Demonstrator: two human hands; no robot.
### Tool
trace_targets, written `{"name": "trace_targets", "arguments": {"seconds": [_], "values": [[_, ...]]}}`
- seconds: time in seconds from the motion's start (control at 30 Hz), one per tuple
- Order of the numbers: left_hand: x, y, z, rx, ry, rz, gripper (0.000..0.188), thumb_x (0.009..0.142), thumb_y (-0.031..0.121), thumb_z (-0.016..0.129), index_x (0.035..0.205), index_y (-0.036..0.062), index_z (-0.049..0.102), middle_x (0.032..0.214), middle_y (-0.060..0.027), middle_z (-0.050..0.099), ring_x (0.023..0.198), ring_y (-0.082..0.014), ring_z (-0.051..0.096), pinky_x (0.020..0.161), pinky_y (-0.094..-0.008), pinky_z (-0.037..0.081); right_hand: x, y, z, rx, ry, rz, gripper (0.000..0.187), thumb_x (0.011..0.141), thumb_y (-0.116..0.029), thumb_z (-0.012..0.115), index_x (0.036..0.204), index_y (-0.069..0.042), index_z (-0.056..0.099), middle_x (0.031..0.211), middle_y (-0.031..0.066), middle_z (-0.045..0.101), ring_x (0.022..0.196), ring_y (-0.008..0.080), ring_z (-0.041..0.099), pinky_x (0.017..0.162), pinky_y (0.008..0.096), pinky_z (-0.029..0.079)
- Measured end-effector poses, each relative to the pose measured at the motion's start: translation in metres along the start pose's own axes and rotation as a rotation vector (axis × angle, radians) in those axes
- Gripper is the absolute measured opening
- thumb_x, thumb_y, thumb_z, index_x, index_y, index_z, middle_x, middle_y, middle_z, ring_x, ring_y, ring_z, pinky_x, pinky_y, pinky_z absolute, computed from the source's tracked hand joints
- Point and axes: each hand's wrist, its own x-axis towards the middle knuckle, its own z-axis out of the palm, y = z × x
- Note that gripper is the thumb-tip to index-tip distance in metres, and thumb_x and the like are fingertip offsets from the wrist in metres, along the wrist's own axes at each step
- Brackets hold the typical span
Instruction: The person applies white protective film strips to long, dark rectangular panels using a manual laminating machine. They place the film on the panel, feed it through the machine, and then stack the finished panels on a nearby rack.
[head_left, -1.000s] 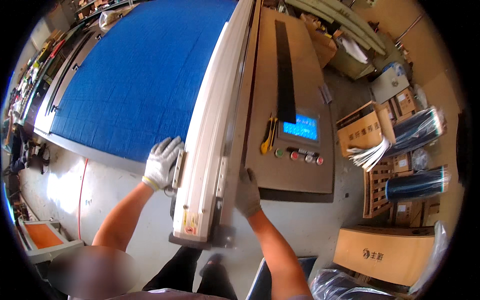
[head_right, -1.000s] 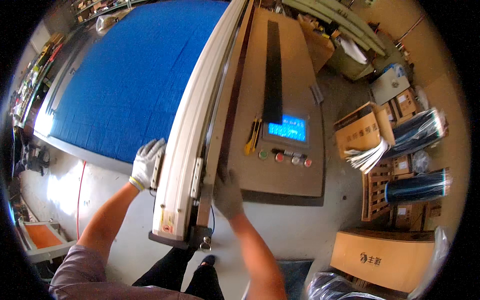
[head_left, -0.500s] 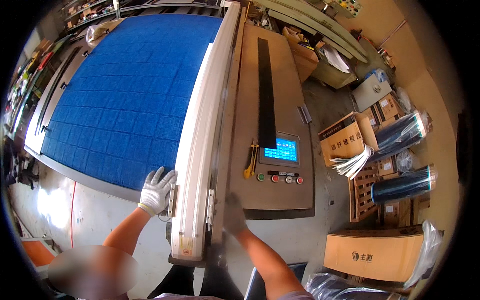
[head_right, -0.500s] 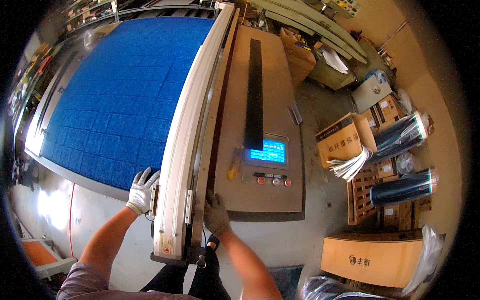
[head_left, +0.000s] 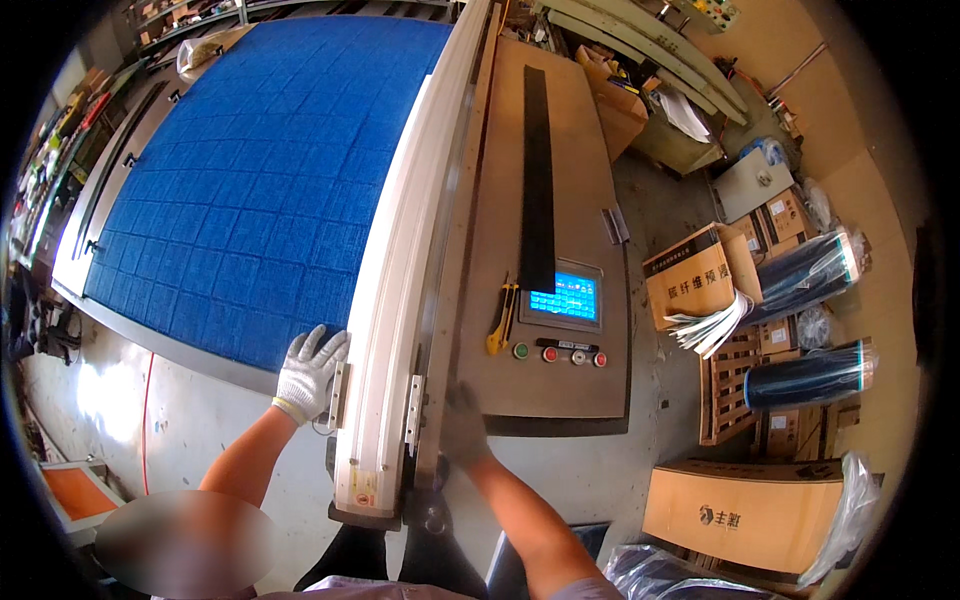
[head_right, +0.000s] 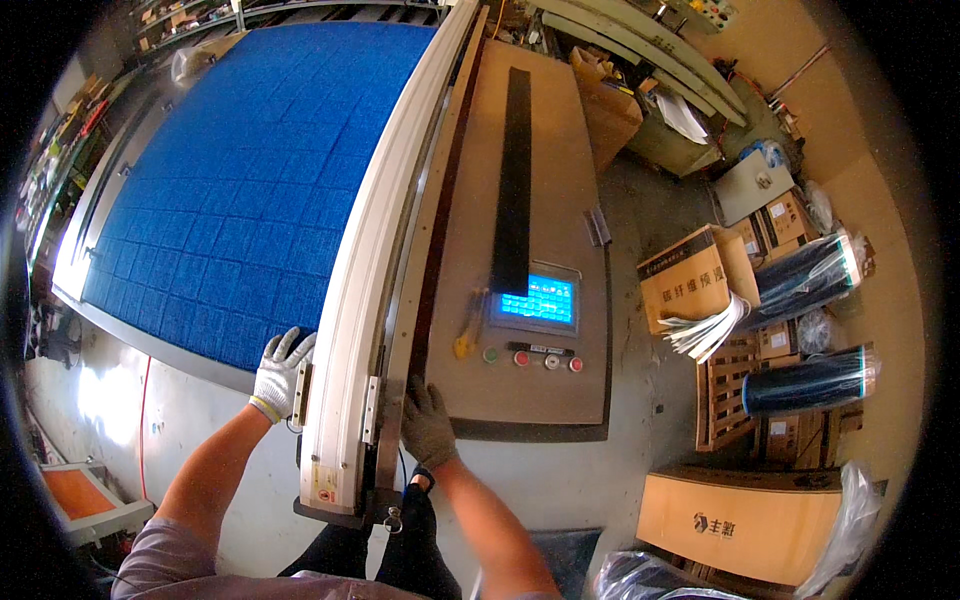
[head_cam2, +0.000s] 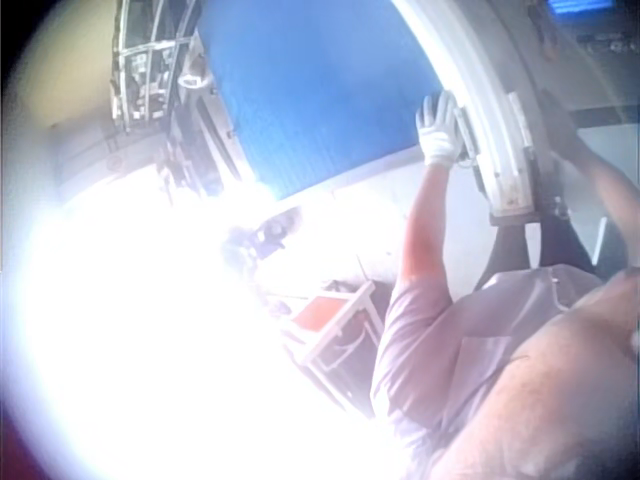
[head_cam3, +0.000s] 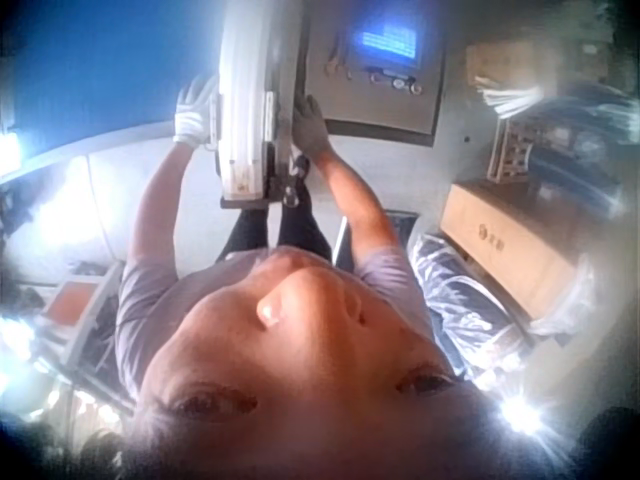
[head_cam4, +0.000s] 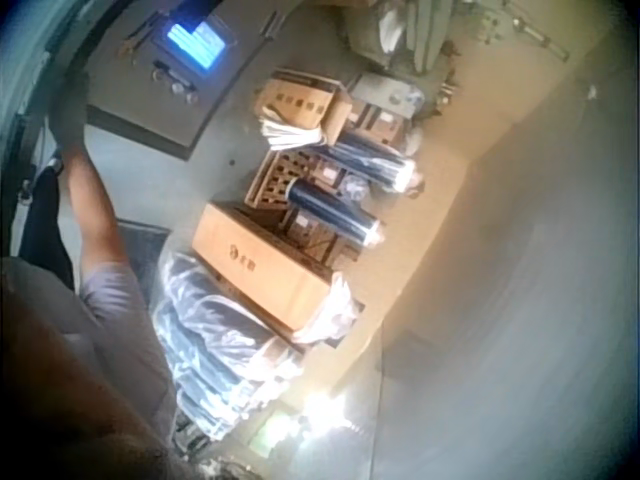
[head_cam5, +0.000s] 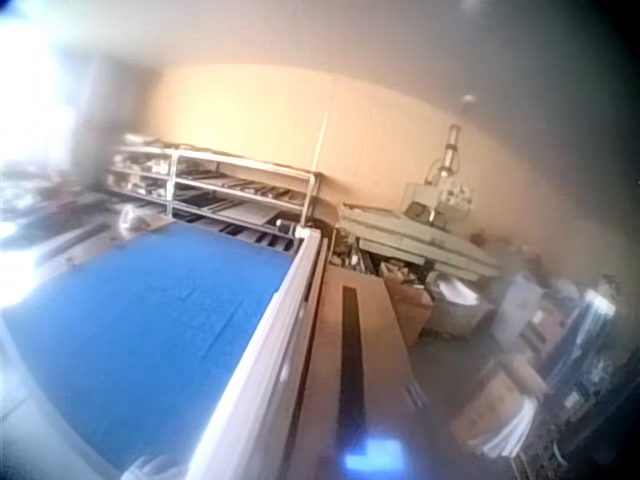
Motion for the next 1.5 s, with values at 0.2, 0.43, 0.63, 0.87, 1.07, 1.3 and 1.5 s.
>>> {"name": "trace_targets", "arguments": {"seconds": [0.2,0.43,0.63,0.87,1.07,1.3,1.5], "values": [[0.000,0.000,-0.003,-0.030,0.062,0.000,0.064,0.085,0.026,0.060,0.145,0.0109,0.047,0.155,-0.0068,0.041,0.141,-0.0383,0.037,0.115,-0.0551,0.028,0.002,-0.001,0.014,0.001,0.006,0.046,0.041,0.088,-0.012,0.056,0.128,-0.001,0.058,0.137,0.0183,0.054,0.138,0.0407,0.038,0.112,0.0586,0.032],[0.001,0.002,-0.007,-0.035,0.086,0.012,0.062,0.085,0.026,0.060,0.144,0.0129,0.049,0.155,-0.0039,0.042,0.141,-0.0369,0.037,0.115,-0.0547,0.029,-0.006,0.006,0.044,0.676,0.055,0.246,0.039,0.089,-0.014,0.058,0.127,-0.003,0.058,0.135,0.0183,0.055,0.136,0.0418,0.040,0.108,0.0591,0.036],[0.000,0.000,-0.002,-0.045,0.060,-0.015,0.065,0.086,0.028,0.060,0.148,0.0139,0.045,0.156,-0.0028,0.041,0.143,-0.0363,0.034,0.116,-0.0545,0.027,0.001,-0.002,0.007,0.076,0.073,0.023,0.038,0.089,-0.014,0.059,0.125,-0.004,0.059,0.137,0.0198,0.052,0.134,0.0427,0.040,0.105,0.0600,0.038],[0.002,0.002,-0.011,-0.026,-0.026,-0.016,0.064,0.090,0.028,0.058,0.150,0.0144,0.042,0.158,-0.0043,0.038,0.145,-0.0342,0.031,0.118,-0.0544,0.023,-0.003,0.002,0.025,0.229,0.066,0.109,0.039,0.087,-0.010,0.057,0.125,-0.002,0.058,0.141,0.0247,0.048,0.133,0.0411,0.041,0.104,0.0590,0.037],[0.004,-0.003,-0.007,-0.014,0.013,-0.004,0.066,0.088,0.031,0.059,0.150,0.0145,0.042,0.156,-0.0045,0.040,0.145,-0.0353,0.032,0.117,-0.0548,0.026,-0.004,0.020,0.065,0.452,0.004,0.154,0.042,0.086,-0.009,0.056,0.127,-0.001,0.056,0.143,0.0241,0.047,0.132,0.0424,0.042,0.103,0.0582,0.038],[0.000,0.001,-0.010,-0.020,-0.002,0.001,0.067,0.089,0.035,0.057,0.151,0.0161,0.041,0.156,-0.0041,0.040,0.143,-0.0374,0.033,0.116,-0.0554,0.026,-0.013,0.018,0.085,1.008,0.024,0.517,0.039,0.090,-0.014,0.057,0.127,-0.002,0.056,0.142,0.0245,0.046,0.124,0.0427,0.047,0.100,0.0557,0.040],[0.003,-0.001,-0.004,-0.027,-0.026,-0.033,0.063,0.093,0.036,0.053,0.152,0.0177,0.039,0.159,-0.0015,0.036,0.147,-0.0349,0.029,0.118,-0.0550,0.023,-0.002,0.014,0.063,0.996,0.033,0.427,0.036,0.091,-0.016,0.056,0.125,-0.002,0.057,0.141,0.0236,0.047,0.117,0.0414,0.050,0.097,0.0547,0.041]]}}
